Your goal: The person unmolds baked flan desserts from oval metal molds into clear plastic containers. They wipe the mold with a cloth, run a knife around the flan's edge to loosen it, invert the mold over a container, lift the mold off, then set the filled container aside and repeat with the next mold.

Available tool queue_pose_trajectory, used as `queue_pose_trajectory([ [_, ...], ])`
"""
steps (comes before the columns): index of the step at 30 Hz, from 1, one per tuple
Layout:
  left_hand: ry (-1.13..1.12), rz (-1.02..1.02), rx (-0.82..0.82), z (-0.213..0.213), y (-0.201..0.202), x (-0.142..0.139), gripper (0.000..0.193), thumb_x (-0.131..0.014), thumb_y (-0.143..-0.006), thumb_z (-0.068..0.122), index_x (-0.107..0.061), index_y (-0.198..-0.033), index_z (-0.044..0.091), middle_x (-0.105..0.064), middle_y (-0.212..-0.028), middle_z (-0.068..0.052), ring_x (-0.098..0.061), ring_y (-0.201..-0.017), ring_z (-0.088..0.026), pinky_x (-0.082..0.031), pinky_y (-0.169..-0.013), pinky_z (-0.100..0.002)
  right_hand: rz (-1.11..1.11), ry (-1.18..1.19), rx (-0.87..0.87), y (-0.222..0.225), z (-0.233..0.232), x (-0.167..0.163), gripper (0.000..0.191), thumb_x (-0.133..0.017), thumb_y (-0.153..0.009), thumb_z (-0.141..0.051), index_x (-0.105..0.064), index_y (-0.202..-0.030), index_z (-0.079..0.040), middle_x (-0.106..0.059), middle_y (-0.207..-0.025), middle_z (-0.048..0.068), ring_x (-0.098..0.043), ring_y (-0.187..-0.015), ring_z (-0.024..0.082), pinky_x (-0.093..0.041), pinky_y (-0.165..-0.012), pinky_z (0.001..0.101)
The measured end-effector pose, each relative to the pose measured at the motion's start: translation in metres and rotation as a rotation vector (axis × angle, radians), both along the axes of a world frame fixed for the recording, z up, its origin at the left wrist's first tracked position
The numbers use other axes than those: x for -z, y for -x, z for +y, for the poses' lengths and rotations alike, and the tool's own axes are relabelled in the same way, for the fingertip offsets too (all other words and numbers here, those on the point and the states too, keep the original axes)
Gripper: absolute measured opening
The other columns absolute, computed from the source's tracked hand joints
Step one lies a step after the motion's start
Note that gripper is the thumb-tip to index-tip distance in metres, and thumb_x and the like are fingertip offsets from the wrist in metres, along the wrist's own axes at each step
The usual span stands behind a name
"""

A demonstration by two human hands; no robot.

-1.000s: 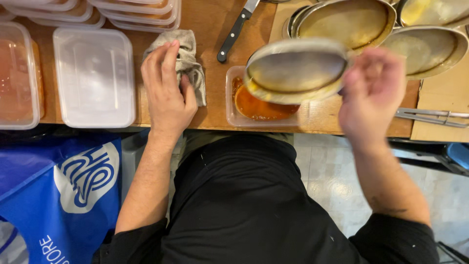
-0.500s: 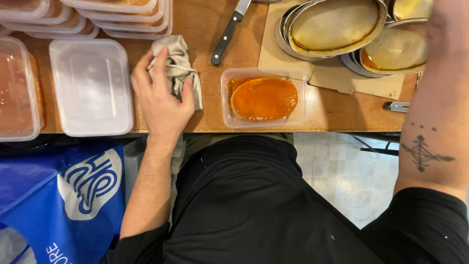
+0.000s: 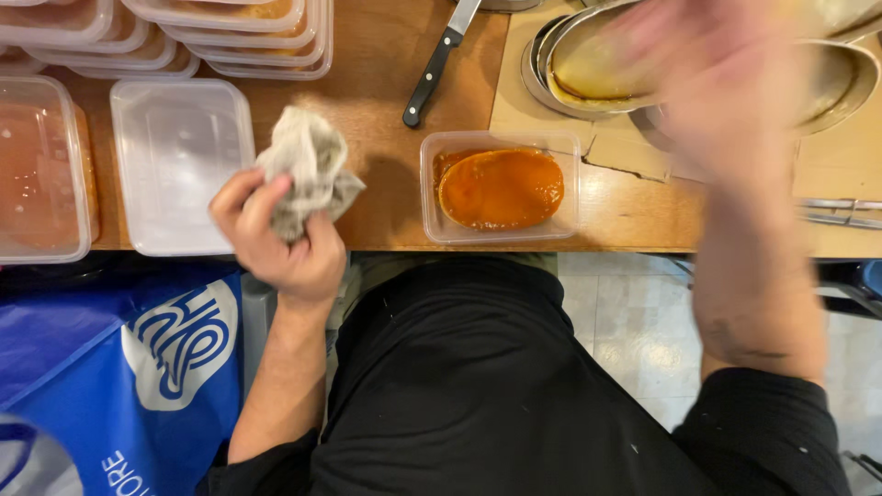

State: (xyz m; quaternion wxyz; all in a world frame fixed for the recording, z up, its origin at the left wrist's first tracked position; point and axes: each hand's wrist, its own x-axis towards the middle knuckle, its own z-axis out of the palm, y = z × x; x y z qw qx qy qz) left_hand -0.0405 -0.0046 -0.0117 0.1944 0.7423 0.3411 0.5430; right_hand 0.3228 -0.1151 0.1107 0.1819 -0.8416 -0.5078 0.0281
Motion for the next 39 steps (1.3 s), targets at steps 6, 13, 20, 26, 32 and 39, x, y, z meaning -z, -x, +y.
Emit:
queue_pose_trajectory([
  [6,-0.265,-0.048,0.120,-0.034,0.008,-0.025,0.051,-0.072,-0.094,0.038,-0.045,-0.133,0.019,-0.044,-0.136,-0.011,-0.052,-0.123,-0.032,-0.054,-0.107,-0.048,1.195,-0.267,-1.008,0.159,0.010,0.031,0.054,-0.063,-0.112,-0.033,-0.037,-0.150,-0.004,-0.046,-0.145,0.006,-0.046,-0.140,0.015,-0.042,-0.123,0.0357],
  [13,0.200,-0.423,0.368,-0.066,0.022,-0.035,0.054,-0.076,-0.093,0.028,-0.048,-0.139,0.033,-0.049,-0.138,-0.015,-0.056,-0.127,-0.037,-0.053,-0.110,-0.055,1.651,-0.131,-0.761,0.229,0.008,0.057,0.028,-0.057,-0.115,-0.017,-0.061,-0.137,-0.001,-0.070,-0.126,0.005,-0.066,-0.118,0.011,-0.053,-0.107,0.0273],
  [20,-0.050,-0.124,0.213,-0.065,0.031,-0.042,0.047,-0.075,-0.097,0.039,-0.044,-0.131,0.031,-0.038,-0.138,-0.002,-0.066,-0.115,-0.027,-0.063,-0.093,-0.040,1.710,-0.054,-0.820,0.235,0.006,0.057,0.026,-0.052,-0.113,-0.008,-0.062,-0.136,-0.001,-0.067,-0.128,0.007,-0.062,-0.121,0.011,-0.050,-0.109,0.0268],
  [26,-0.135,-0.048,0.210,-0.040,0.028,-0.045,0.045,-0.078,-0.097,0.040,-0.048,-0.127,0.024,-0.042,-0.131,-0.007,-0.064,-0.105,-0.027,-0.065,-0.084,-0.036,1.434,-0.173,-0.875,0.219,0.005,0.043,0.024,-0.061,-0.106,-0.013,-0.060,-0.126,-0.001,-0.060,-0.131,0.010,-0.059,-0.125,0.014,-0.047,-0.113,0.0277],
  [32,-0.292,-0.028,0.218,-0.023,0.008,-0.033,0.033,-0.071,-0.100,0.040,-0.057,-0.119,0.018,-0.045,-0.122,-0.010,-0.063,-0.099,-0.025,-0.063,-0.077,-0.036,1.093,-0.336,-0.600,0.203,-0.005,0.038,0.011,-0.079,-0.095,-0.005,-0.073,-0.103,0.000,-0.074,-0.098,0.010,-0.074,-0.089,0.015,-0.059,-0.081,0.0255],
  [39,-0.097,0.241,0.122,0.008,-0.012,-0.051,0.033,-0.082,-0.102,0.008,-0.068,-0.132,0.009,-0.047,-0.142,-0.015,-0.055,-0.127,-0.032,-0.059,-0.105,-0.040,0.873,-0.606,-0.476,0.156,-0.040,0.036,0.021,-0.074,-0.102,0.005,-0.064,-0.120,0.000,-0.067,-0.119,0.014,-0.069,-0.104,0.020,-0.060,-0.092,0.0273],
])
